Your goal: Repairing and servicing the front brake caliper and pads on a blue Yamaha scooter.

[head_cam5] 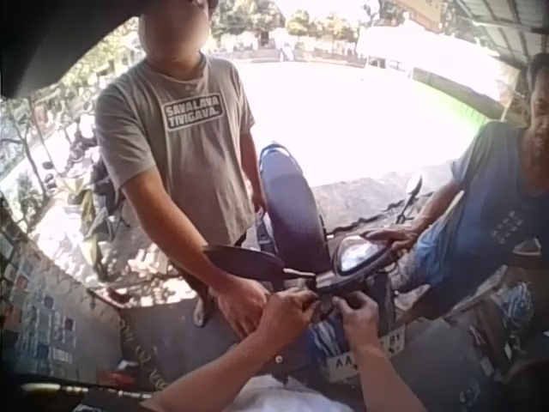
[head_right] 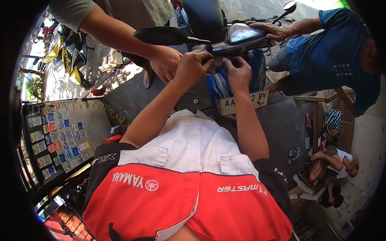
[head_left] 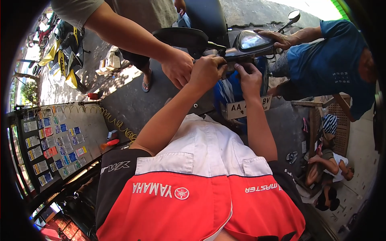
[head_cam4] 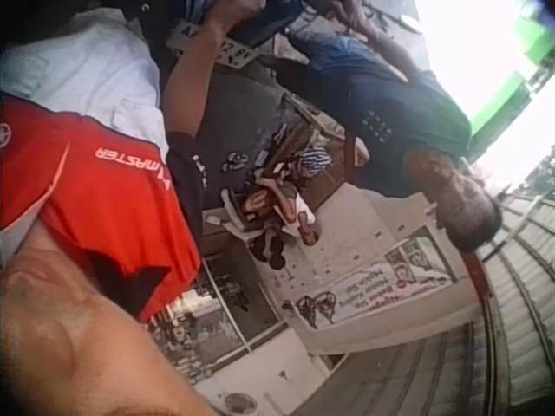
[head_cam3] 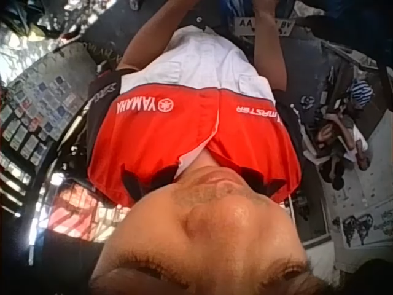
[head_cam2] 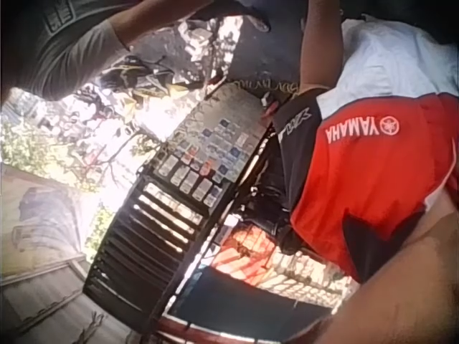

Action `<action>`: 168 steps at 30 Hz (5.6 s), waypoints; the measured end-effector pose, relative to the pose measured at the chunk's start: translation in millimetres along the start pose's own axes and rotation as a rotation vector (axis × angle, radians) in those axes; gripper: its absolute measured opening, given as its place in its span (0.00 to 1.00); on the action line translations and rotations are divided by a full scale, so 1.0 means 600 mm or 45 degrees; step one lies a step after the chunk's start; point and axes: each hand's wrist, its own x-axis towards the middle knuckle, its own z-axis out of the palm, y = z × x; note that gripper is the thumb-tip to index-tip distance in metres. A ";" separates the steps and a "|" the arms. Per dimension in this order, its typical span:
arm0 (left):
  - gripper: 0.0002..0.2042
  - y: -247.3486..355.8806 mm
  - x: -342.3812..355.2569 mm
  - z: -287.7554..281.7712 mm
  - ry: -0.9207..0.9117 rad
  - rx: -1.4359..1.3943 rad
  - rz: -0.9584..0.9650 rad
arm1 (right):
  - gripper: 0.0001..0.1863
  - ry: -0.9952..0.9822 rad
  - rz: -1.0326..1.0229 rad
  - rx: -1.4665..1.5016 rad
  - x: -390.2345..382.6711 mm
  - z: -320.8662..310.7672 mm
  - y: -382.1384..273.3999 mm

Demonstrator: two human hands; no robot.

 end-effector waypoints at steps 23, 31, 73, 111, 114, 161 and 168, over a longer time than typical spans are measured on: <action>0.10 -0.008 0.007 -0.003 -0.174 0.419 0.266 | 0.09 -0.103 -0.644 -0.871 0.009 -0.013 -0.052; 0.12 -0.018 0.024 -0.015 -0.283 0.385 0.313 | 0.10 -0.122 -0.610 -0.857 0.012 -0.015 -0.053; 0.21 -0.583 -0.674 0.138 -0.313 -0.212 -1.200 | 0.13 -1.384 0.050 -1.625 -0.075 0.435 0.759; 0.18 -0.118 -0.401 0.072 0.168 -0.267 -0.485 | 0.25 -0.496 -1.080 -0.442 -0.260 -0.176 -0.087; 0.25 -0.014 -0.309 0.055 -0.027 -0.119 -0.216 | 0.26 -0.163 -1.225 -0.275 -0.239 -0.227 -0.151; 0.50 0.066 -0.089 0.053 -0.450 0.363 -0.071 | 0.24 -0.253 -1.394 -0.666 -0.097 -0.072 -0.234; 0.42 0.058 -0.092 0.048 -0.368 0.282 -0.011 | 0.24 -0.395 -1.369 -0.592 -0.090 -0.085 -0.220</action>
